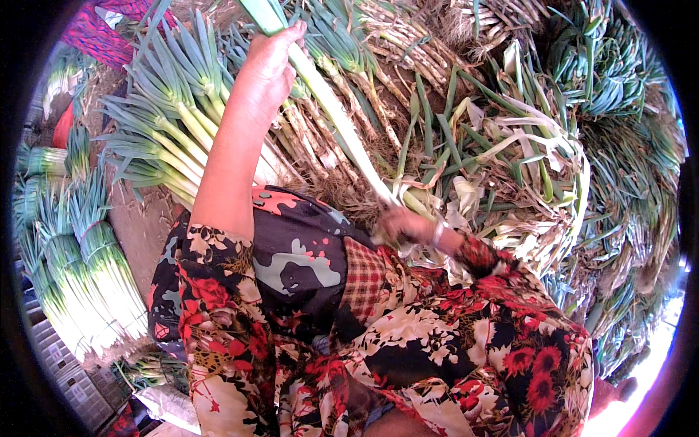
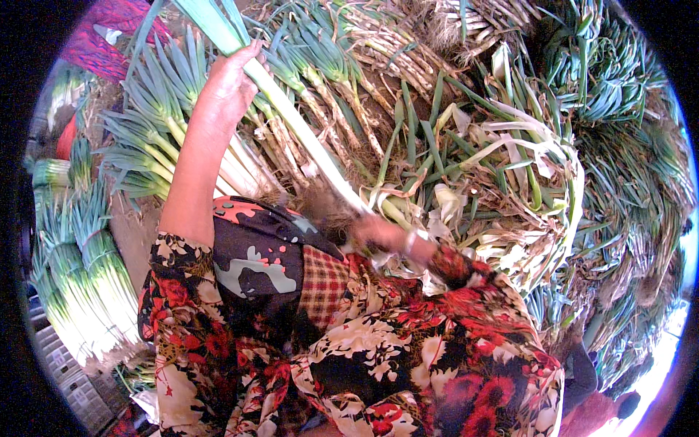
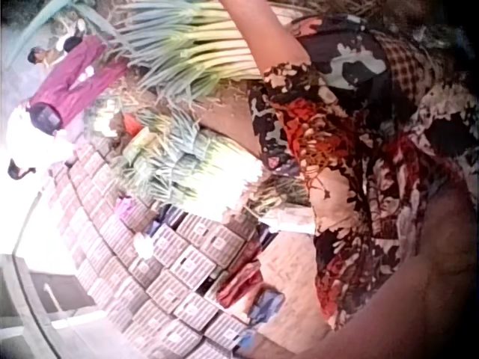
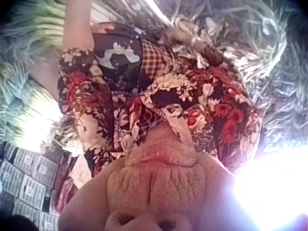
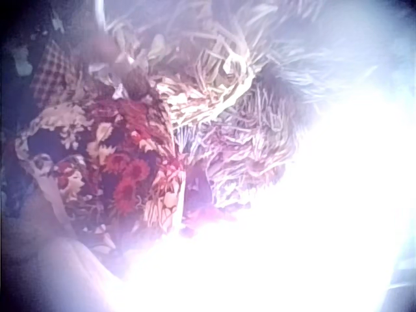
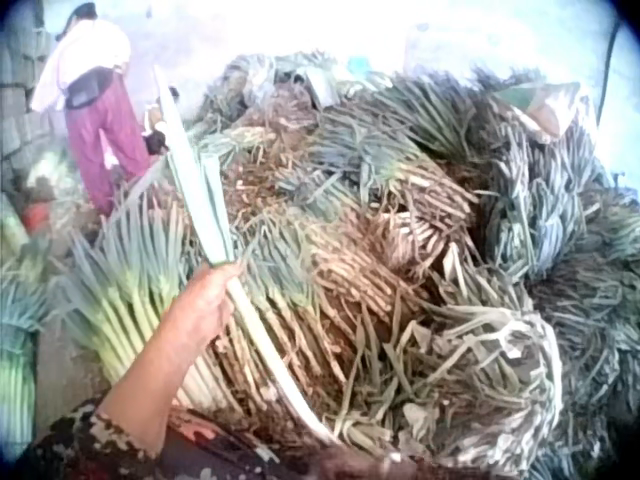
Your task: The person peels the outer layers of individual leeks by hand, collects them into a bundle, and then ties the bundle together using a green strip.
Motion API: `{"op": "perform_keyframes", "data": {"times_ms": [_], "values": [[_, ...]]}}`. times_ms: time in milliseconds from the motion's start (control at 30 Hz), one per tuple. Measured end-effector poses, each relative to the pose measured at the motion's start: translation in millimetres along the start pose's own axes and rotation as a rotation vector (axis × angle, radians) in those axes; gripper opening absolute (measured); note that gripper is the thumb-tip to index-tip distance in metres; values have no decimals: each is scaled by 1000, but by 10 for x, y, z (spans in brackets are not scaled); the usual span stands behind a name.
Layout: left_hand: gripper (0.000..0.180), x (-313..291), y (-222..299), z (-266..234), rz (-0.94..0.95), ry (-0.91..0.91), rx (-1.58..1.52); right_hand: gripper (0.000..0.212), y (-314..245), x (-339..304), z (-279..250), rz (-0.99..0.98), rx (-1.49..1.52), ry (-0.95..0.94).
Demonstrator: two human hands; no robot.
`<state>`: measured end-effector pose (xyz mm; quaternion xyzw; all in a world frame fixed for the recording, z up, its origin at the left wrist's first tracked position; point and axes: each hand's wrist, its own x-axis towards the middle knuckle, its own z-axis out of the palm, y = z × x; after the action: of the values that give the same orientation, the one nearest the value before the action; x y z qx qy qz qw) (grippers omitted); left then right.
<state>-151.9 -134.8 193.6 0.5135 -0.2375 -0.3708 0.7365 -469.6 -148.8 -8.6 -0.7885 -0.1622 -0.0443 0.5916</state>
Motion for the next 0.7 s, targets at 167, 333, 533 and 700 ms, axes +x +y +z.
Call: {"op": "perform_keyframes", "data": {"times_ms": [167, 333, 533, 700], "values": [[29, -60, -41, 7, -46, 58, -60, 16, -417, -474, 233, 1013, 632, 26], [40, -67, 87, -192, -59, 16, -255, 29, -1354, 456, -517, 642, 305, 609], [51, -172, 154, 141, -46, 52, -480, 49, -1167, 1460, -747, 359, 55, 743], [51, -110, 102, 23, -179, -132, -586, 29, -1094, 1744, -582, 225, -41, 897]]}}
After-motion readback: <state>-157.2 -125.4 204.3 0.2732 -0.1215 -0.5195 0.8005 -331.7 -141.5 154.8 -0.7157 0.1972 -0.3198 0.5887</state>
